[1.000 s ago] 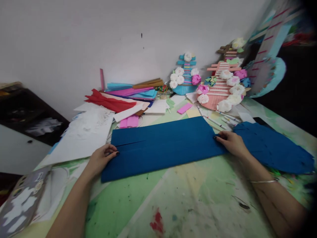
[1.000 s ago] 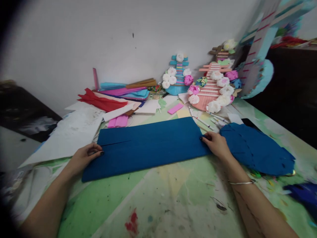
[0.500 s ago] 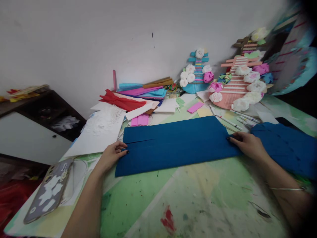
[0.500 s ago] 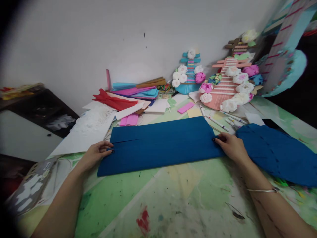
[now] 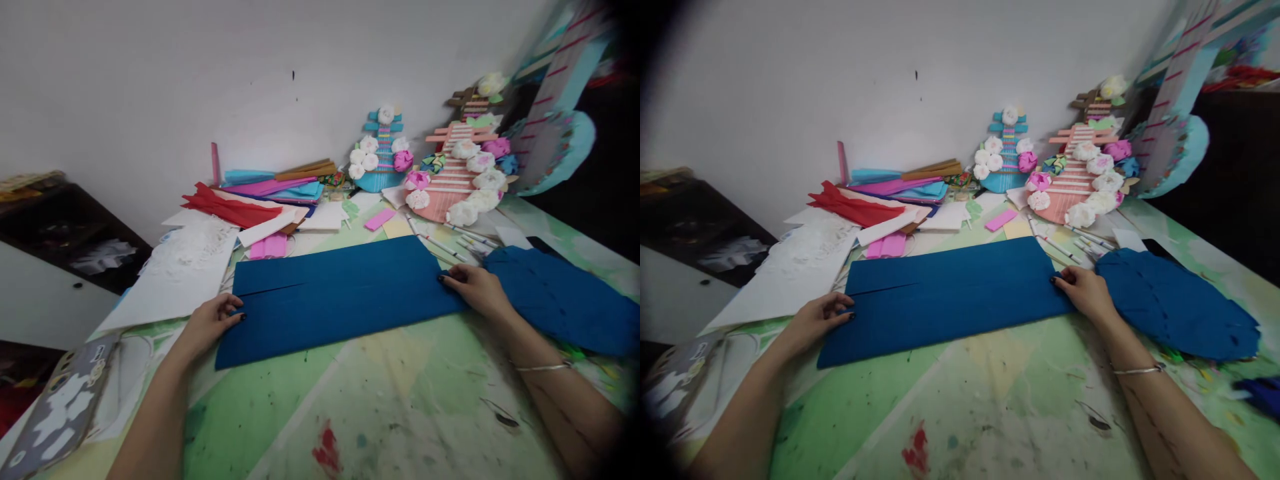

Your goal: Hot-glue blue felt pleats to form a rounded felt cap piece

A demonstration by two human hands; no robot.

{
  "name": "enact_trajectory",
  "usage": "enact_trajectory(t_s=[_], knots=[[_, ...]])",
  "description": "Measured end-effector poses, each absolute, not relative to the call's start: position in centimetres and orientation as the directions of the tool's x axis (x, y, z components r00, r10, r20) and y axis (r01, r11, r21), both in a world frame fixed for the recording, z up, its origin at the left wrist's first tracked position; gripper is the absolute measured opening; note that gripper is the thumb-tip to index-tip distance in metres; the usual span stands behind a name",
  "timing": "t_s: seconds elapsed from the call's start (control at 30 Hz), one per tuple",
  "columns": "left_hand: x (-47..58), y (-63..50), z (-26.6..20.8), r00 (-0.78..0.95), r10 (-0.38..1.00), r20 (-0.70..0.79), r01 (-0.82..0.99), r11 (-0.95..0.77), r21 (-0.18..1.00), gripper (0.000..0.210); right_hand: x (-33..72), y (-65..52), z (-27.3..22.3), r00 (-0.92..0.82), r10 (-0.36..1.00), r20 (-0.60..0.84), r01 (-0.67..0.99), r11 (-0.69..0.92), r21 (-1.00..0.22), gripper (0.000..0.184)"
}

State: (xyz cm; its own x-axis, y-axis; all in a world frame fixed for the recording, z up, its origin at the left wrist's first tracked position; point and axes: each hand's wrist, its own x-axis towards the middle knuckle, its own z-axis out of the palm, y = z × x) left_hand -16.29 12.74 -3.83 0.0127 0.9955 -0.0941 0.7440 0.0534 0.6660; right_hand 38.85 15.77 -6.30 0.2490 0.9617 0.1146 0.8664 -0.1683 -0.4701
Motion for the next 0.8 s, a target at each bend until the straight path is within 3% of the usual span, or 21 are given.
enact_trajectory(t_s=[0.13, 0.37, 0.5, 0.8], knots=[[-15.9, 12.7, -3.8, -0.027, 0.996, -0.082, 0.796, 0.071, 0.601, 0.036, 39.1, 15.9, -6.6, 0.240, 0.963, 0.121, 0.870, -0.158, -0.467, 0.025], [-14.6, 12.4, -3.8, -0.035, 0.999, 0.027, 0.913, 0.021, 0.407, 0.013, 38.6, 16.1, -7.0, 0.255, 0.948, 0.189, 0.890, -0.154, -0.429, 0.017], [-14.9, 12.2, -4.6, -0.007, 0.999, 0.044, 0.905, -0.013, 0.426, 0.011, 38.5, 16.1, -7.0, 0.257, 0.945, 0.203, 0.896, -0.154, -0.416, 0.015], [-13.8, 10.3, -5.5, 0.115, 0.959, 0.258, 0.912, -0.205, 0.355, 0.023, 38.7, 16.2, -7.4, 0.248, 0.945, 0.215, 0.901, -0.143, -0.410, 0.018]])
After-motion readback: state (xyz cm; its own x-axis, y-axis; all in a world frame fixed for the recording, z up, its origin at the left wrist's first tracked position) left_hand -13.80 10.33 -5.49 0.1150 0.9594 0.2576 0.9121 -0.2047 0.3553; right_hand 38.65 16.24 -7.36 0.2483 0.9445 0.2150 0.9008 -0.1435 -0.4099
